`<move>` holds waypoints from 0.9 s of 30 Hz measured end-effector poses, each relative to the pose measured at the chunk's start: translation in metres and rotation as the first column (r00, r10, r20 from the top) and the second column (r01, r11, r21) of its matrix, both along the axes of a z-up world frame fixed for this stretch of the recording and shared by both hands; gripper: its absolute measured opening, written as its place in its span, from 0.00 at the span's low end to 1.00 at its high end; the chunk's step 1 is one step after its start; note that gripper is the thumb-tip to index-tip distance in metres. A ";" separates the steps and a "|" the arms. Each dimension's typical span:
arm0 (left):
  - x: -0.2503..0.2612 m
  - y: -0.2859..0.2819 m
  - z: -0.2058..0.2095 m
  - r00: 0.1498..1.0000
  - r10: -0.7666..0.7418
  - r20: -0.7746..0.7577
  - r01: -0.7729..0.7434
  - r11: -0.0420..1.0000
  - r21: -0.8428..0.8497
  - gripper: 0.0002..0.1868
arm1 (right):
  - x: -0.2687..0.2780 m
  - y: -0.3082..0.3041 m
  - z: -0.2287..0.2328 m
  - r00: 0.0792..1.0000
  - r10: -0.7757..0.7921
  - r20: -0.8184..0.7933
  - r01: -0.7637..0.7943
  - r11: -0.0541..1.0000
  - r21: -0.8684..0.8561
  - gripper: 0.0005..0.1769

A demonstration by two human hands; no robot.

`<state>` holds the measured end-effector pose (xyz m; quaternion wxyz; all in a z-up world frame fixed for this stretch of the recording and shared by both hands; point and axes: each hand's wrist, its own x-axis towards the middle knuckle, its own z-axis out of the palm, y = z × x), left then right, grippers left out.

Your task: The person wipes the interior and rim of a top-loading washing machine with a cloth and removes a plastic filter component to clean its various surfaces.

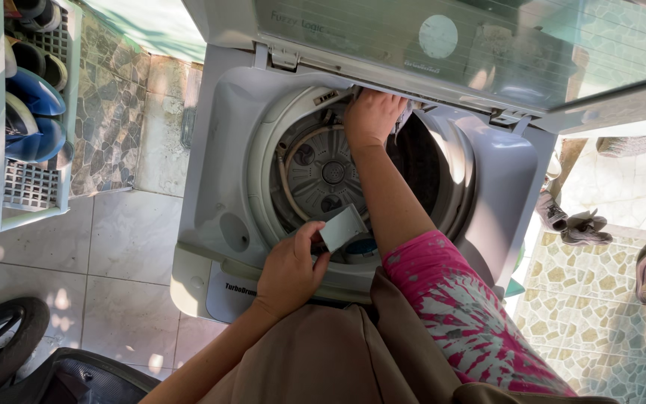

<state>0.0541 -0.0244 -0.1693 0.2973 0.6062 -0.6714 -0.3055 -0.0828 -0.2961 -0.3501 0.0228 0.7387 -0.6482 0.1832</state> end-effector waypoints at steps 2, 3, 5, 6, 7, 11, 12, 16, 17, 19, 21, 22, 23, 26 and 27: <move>-0.002 0.000 0.002 0.999 -0.008 0.049 0.003 0.996 0.094 0.29 | -0.003 -0.003 0.000 0.996 -0.073 -0.055 0.075 0.997 0.032 0.22; -0.002 0.001 0.003 0.999 -0.007 0.048 0.002 0.996 0.088 0.29 | -0.011 0.000 0.002 0.996 -0.072 -0.055 0.074 0.997 0.026 0.22; -0.004 0.000 0.005 0.998 0.007 0.063 -0.011 0.998 0.066 0.28 | -0.027 0.008 0.018 0.989 0.141 0.039 -0.139 0.988 -0.069 0.22; -0.004 0.001 0.007 0.998 0.008 0.063 -0.011 0.999 0.050 0.28 | -0.030 0.015 0.028 0.989 0.143 0.037 -0.139 0.987 -0.085 0.22; -0.004 0.001 0.009 0.999 0.018 0.046 -0.021 0.998 0.058 0.29 | -0.033 0.022 0.039 0.981 0.193 0.005 -0.191 0.974 -0.121 0.25; -0.007 0.003 0.011 0.996 0.056 0.066 -0.059 0.998 0.036 0.29 | -0.033 0.048 0.068 0.962 0.246 0.121 -0.247 0.969 -0.010 0.27; -0.007 0.004 0.012 0.996 0.057 0.069 -0.059 0.998 0.030 0.29 | -0.034 0.057 0.069 0.961 0.248 0.123 -0.248 0.969 -0.017 0.27; -0.005 0.007 0.012 0.994 0.073 -0.081 -0.070 0.997 0.044 0.31 | -0.065 0.108 0.031 0.979 0.084 0.185 -0.195 0.644 0.740 0.28; -0.004 0.004 0.011 0.987 0.069 -0.147 -0.065 0.997 0.034 0.30 | -0.079 0.120 0.019 0.957 0.003 0.290 -0.222 0.655 0.723 0.30; -0.002 0.002 0.009 0.984 0.057 -0.171 -0.060 0.998 -0.010 0.24 | -0.096 0.127 0.009 0.918 -0.072 0.390 -0.250 0.659 0.709 0.33; 0.002 0.005 0.008 0.980 0.052 -0.190 -0.059 0.998 -0.034 0.18 | -0.101 0.129 0.032 0.836 -0.281 0.471 -0.239 0.586 0.774 0.37; 0.002 0.005 0.007 0.964 0.086 -0.252 -0.039 0.981 0.189 0.17 | -0.099 0.140 0.054 0.630 -0.392 0.671 -0.427 0.546 0.720 0.39; 0.003 0.001 0.007 0.944 0.124 -0.305 0.003 0.924 0.383 0.17 | -0.096 0.143 0.084 0.362 -0.487 0.795 -0.590 0.541 0.600 0.41; 0.004 -0.005 0.005 0.770 0.073 -0.634 -0.024 0.996 0.085 0.15 | -0.089 0.167 0.178 0.003 -0.653 0.757 -0.794 0.459 0.399 0.43; 0.007 -0.006 0.003 0.769 0.076 -0.634 -0.026 0.996 0.088 0.15 | -0.086 0.174 0.201 -0.008 -0.574 0.819 -0.881 0.392 0.266 0.45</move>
